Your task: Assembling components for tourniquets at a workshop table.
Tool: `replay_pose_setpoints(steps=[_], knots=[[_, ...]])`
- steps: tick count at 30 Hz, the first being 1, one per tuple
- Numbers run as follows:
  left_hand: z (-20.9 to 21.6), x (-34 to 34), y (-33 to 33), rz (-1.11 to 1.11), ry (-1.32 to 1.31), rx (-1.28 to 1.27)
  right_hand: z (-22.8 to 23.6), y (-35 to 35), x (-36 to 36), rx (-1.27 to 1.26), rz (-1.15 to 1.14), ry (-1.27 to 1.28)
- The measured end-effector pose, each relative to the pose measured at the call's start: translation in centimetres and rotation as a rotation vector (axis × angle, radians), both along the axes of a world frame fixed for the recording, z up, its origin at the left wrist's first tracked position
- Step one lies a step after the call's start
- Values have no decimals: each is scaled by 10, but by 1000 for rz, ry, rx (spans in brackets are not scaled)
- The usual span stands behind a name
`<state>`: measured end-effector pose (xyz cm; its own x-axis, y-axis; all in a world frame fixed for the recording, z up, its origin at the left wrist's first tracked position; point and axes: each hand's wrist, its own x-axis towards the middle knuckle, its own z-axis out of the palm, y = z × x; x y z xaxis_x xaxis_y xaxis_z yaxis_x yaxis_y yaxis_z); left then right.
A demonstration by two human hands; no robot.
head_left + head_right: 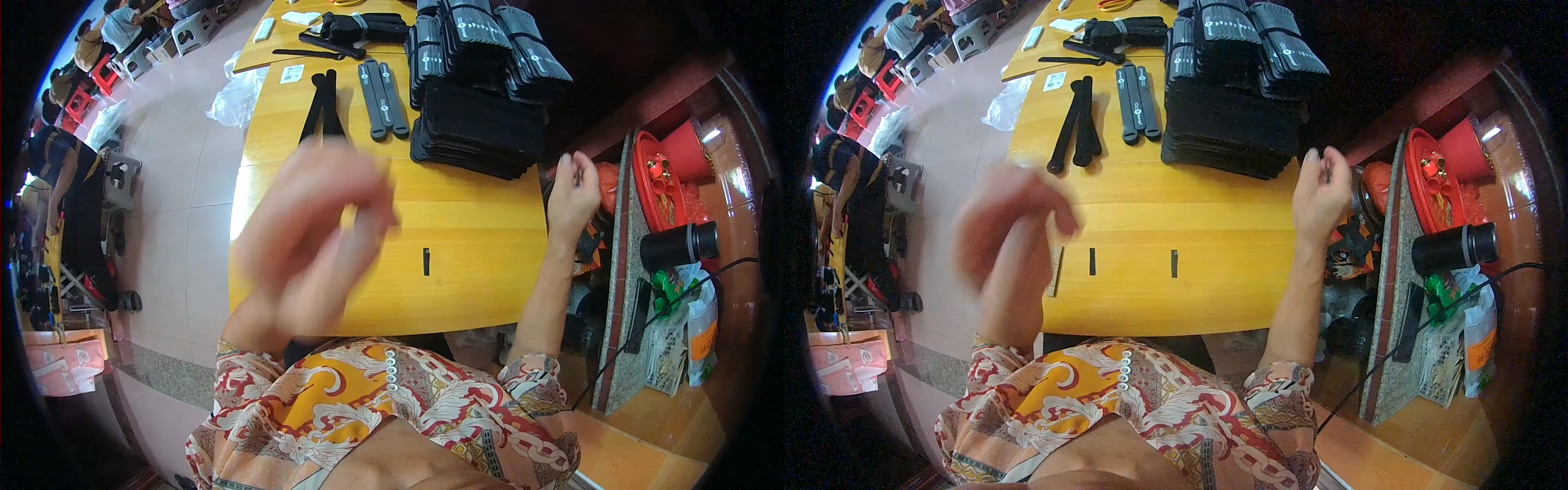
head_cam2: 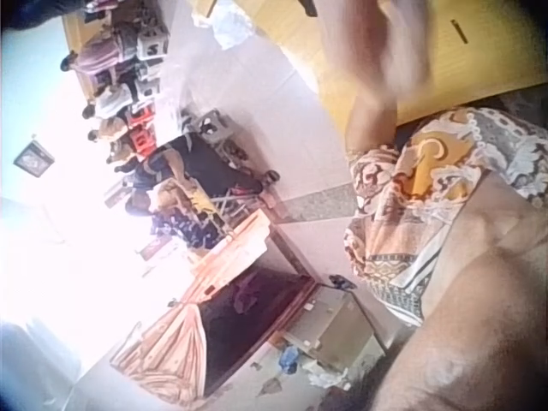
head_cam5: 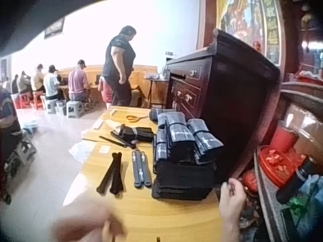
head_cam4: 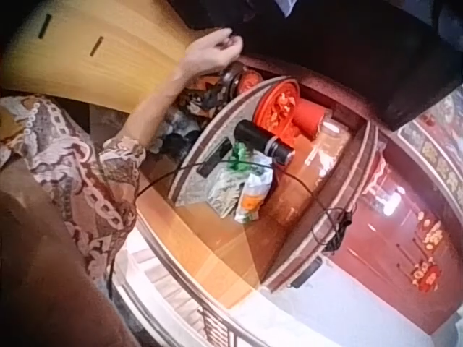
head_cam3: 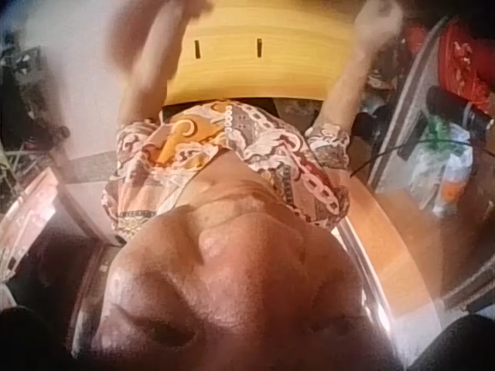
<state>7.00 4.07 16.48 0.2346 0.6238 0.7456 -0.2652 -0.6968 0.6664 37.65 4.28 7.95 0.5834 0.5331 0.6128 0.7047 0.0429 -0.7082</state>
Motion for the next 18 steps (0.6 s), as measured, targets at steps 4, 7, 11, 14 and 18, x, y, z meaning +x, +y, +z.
replay_pose_setpoints(steps=[4,7,11,14,18], knots=[[35,-41,-57,-448,-198,203,-29,-28,-59,-56,237,-63],[32,-40,-70,-384,-322,331,-49,-29,-115,-267,442,-101],[33,-50,-71,-346,-473,308,-68,-27,-158,-329,609,-103],[33,-55,-75,-262,-585,384,-66,-18,-186,-392,722,-113],[24,-80,-81,-211,-533,310,-74,-2,-209,-452,785,-125]])
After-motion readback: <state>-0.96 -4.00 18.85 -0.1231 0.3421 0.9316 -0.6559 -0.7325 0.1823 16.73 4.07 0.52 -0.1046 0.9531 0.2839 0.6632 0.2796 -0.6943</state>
